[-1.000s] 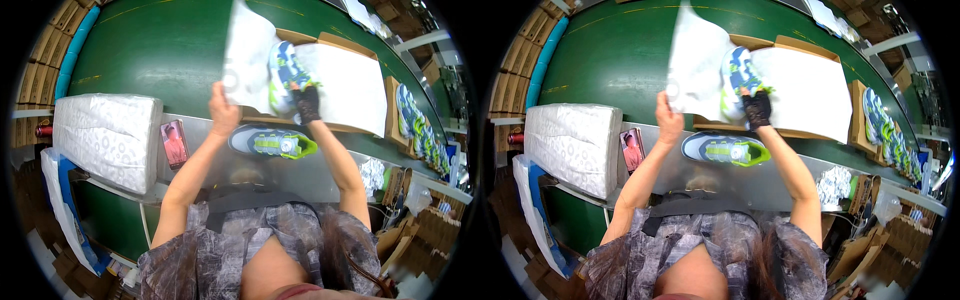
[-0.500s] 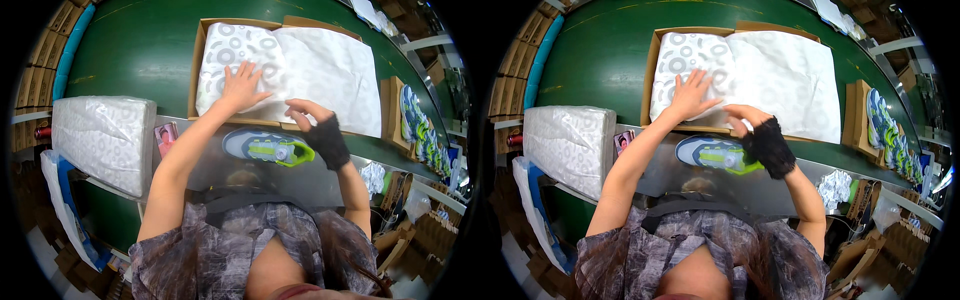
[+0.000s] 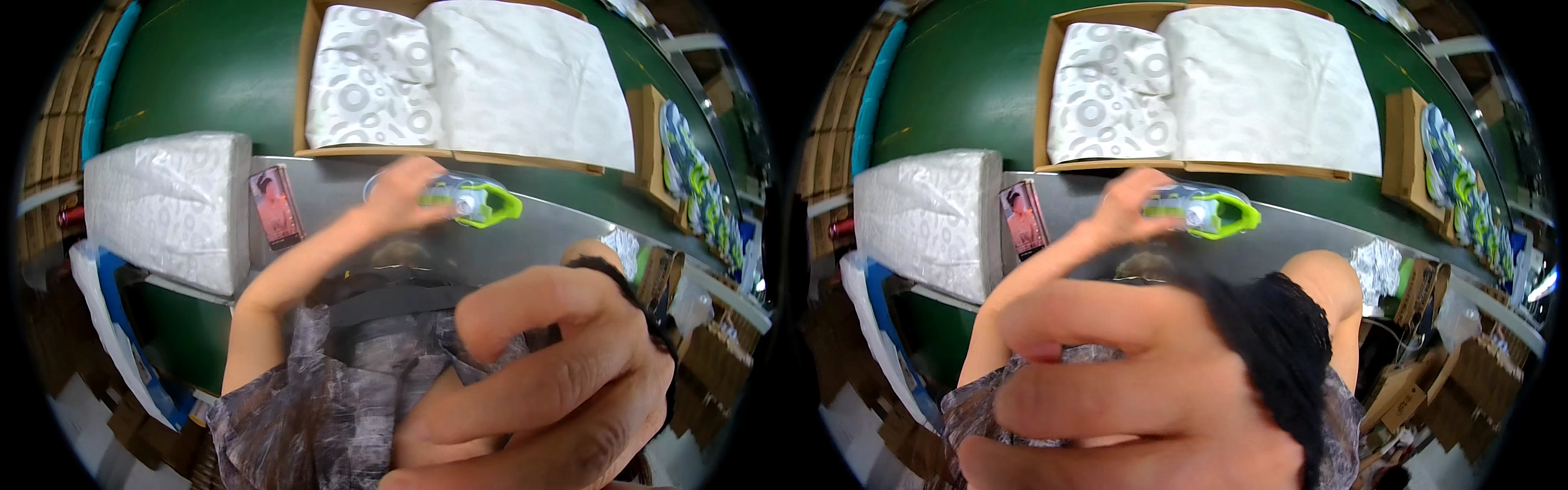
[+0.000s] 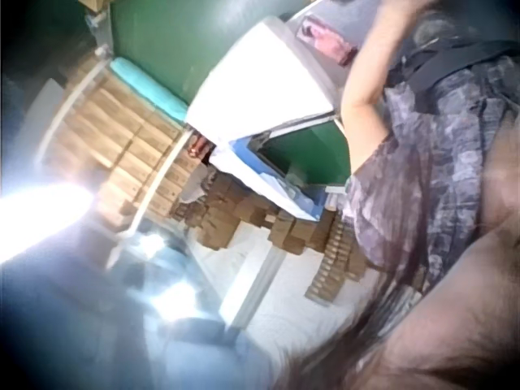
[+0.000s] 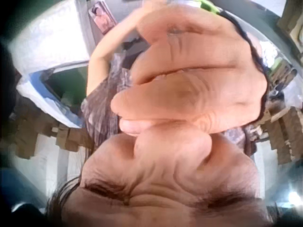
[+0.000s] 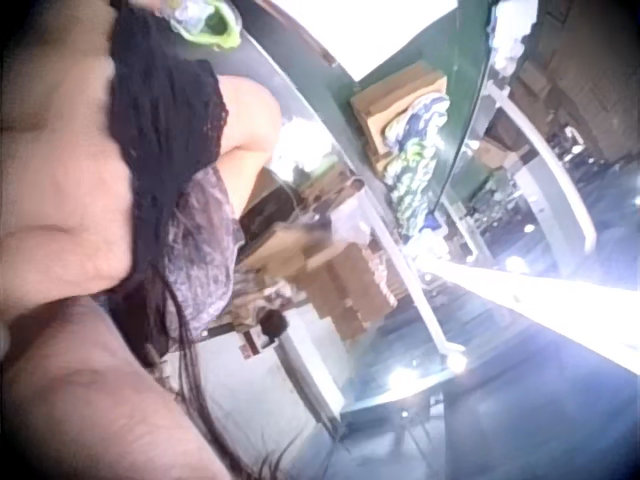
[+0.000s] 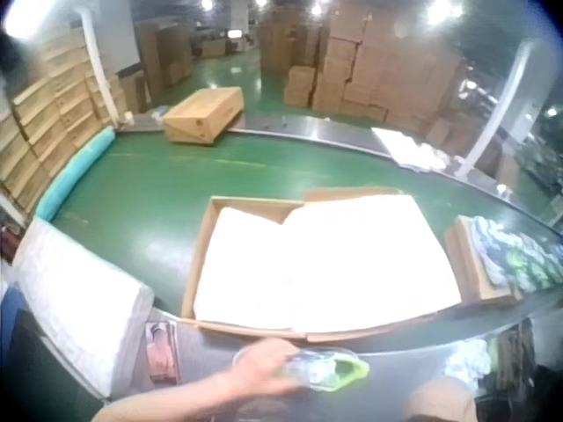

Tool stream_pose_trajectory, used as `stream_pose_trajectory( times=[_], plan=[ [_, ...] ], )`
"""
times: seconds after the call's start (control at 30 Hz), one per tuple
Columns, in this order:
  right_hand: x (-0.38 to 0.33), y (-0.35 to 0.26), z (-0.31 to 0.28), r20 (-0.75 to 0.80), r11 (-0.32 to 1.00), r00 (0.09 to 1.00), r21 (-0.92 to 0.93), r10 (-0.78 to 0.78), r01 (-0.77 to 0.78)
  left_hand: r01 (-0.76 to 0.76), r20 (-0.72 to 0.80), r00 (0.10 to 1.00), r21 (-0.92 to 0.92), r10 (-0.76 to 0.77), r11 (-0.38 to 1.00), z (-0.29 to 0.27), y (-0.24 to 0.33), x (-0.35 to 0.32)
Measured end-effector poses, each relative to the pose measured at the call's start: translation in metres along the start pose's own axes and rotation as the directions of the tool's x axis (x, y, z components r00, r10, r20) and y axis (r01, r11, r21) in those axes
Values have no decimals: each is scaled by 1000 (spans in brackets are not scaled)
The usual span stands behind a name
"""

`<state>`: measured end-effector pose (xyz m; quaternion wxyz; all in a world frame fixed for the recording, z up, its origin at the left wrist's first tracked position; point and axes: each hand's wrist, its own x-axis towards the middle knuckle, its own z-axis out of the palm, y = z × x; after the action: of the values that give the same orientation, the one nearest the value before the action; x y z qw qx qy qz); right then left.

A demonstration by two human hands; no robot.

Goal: The person places pairs of sneakers into cardboard boxes on a conveyor belt. They line the boxes with bubble wrap and tissue paper, insert the shoes, and close the boxes before moving them along the belt.

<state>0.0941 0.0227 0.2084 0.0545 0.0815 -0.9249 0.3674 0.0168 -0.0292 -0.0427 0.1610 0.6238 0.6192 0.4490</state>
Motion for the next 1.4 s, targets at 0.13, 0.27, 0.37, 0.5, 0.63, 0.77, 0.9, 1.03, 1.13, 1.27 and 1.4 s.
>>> stream_pose_trajectory(
  times=[0.13,0.27,0.37,0.5,0.63,0.77,0.9,1.03,1.13,1.27,1.4],
  plan=[
    [2,52,-6,-187,987,976,-86,115,-133,401,89,916,-132,-392,907,51,4,-13],
    [-54,196,31,-295,601,904,-677,309,-426,107,119,984,176,-129,979,40,1,-8],
    [-111,224,33,-175,621,751,-461,637,-634,356,201,926,-181,-320,917,-17,10,-7],
    [-124,182,25,-383,853,798,-48,465,-520,553,129,771,-623,-624,554,-66,-6,15],
    [-97,83,-30,-406,485,769,862,493,145,272,25,724,-929,-689,252,-68,-62,91],
    [-84,47,-65,-414,134,910,901,-19,412,460,135,599,-865,-790,201,-7,-150,112],
    [-79,44,-78,-344,60,920,931,-187,361,832,340,392,-527,-855,172,2,-111,122],
    [-79,35,-80,-312,15,918,945,-246,325,802,411,495,-556,-766,220,-2,-126,101],
    [-93,22,-73,-272,104,907,942,-322,319,694,290,684,-542,-669,475,-21,-92,95],
    [-109,48,-16,-463,82,778,836,-425,543,435,-551,771,88,-320,896,-86,-79,48],
    [-113,84,17,-32,271,949,955,-313,122,672,-480,715,272,-508,689,-113,-104,15]
  ],
)
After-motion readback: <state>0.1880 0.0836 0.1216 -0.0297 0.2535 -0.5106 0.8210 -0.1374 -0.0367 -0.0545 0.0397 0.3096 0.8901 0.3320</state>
